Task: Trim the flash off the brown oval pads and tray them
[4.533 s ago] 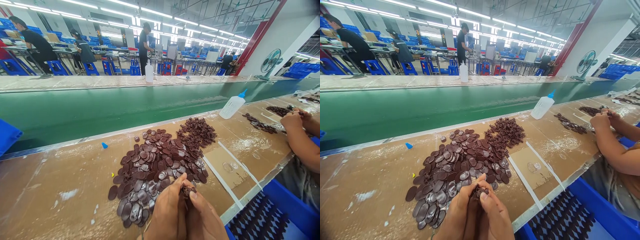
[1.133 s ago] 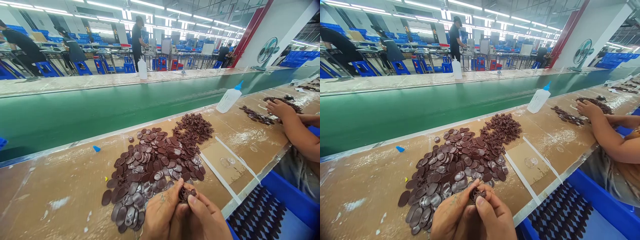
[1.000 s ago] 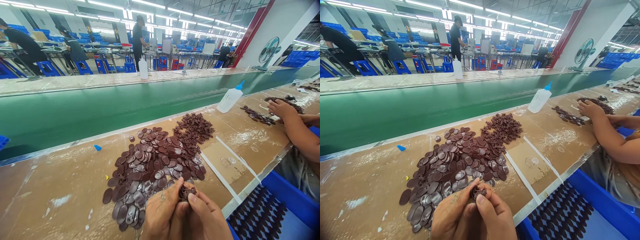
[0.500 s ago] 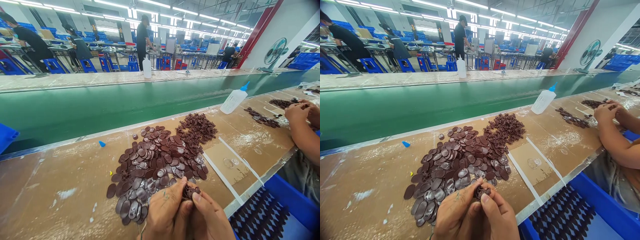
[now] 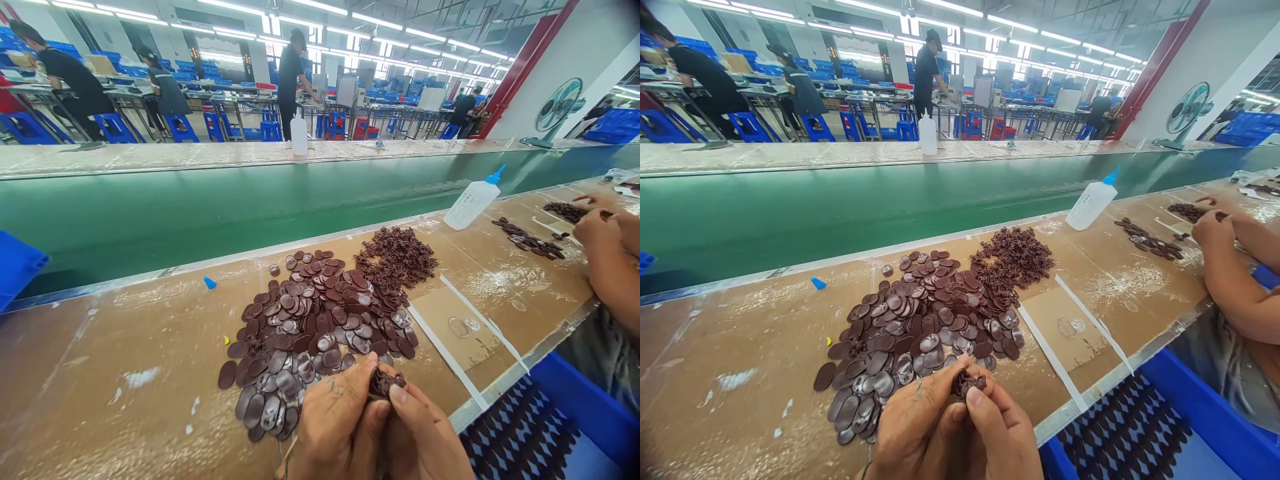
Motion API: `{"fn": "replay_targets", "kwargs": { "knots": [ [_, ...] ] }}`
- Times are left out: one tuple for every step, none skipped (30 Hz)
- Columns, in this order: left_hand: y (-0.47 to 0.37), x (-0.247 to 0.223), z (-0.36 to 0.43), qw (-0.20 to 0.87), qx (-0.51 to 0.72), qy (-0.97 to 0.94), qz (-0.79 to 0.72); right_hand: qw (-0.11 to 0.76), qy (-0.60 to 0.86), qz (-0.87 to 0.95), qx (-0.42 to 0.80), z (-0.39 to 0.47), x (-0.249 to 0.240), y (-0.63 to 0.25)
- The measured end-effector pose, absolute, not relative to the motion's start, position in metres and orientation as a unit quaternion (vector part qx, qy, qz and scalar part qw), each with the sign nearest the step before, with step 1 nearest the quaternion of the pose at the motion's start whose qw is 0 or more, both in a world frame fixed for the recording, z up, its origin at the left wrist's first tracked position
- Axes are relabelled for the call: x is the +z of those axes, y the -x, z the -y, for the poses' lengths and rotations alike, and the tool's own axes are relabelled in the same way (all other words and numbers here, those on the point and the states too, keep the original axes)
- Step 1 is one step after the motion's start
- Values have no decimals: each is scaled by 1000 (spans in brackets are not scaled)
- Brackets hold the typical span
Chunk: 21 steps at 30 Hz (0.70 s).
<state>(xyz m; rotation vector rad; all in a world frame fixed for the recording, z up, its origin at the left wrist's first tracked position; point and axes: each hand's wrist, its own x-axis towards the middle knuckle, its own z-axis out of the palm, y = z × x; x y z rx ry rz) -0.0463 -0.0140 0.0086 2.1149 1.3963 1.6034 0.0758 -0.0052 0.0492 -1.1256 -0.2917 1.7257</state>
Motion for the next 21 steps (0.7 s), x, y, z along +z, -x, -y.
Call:
{"fn": "replay_targets", "kwargs": {
  "knots": [
    [46,8,14,67,538,-702,-461,506,464,117,717,5,49,-76],
    [46,6,13,64,541,-701,-460,505,462,113,720,5,50,-75],
    [46,6,13,64,542,-701,-459,504,459,111,724,5,50,-75],
    [46,5,13,65,539,-701,-462,502,456,110,727,4,50,-74],
    [45,5,13,66,535,-699,-469,500,455,109,729,4,51,-74],
    [45,5,14,68,534,-697,-474,501,454,108,729,4,51,-73],
    [44,6,14,71,535,-694,-476,503,454,105,728,4,52,-73],
    [44,7,14,74,539,-691,-476,506,455,102,725,4,52,-72],
    [44,9,14,77,542,-690,-474,509,457,100,723,4,52,-72],
    [44,11,14,81,543,-691,-470,511,459,98,720,4,52,-72],
    [44,12,13,83,541,-695,-467,512,461,100,718,4,52,-72],
    [45,14,13,83,536,-699,-466,511,464,103,716,4,52,-73],
    [45,16,12,79,531,-702,-467,509,467,108,714,4,52,-73],
    [46,17,12,75,527,-706,-468,507,469,113,714,4,52,-74],
    [47,17,12,72,523,-709,-468,507,470,118,713,3,52,-74],
    [48,18,12,71,519,-712,-467,507,471,121,711,3,52,-74],
    [48,17,12,68,516,-716,-465,509,472,123,709,3,52,-75],
    [48,17,12,65,513,-721,-462,511,473,123,707,3,52,-75],
    [48,17,13,63,509,-722,-464,513,474,124,705,3,51,-75],
    [48,16,13,59,505,-723,-467,515,474,127,703,3,51,-75],
    [47,16,14,55,503,-722,-472,515,474,129,703,3,51,-75]
  ]
}}
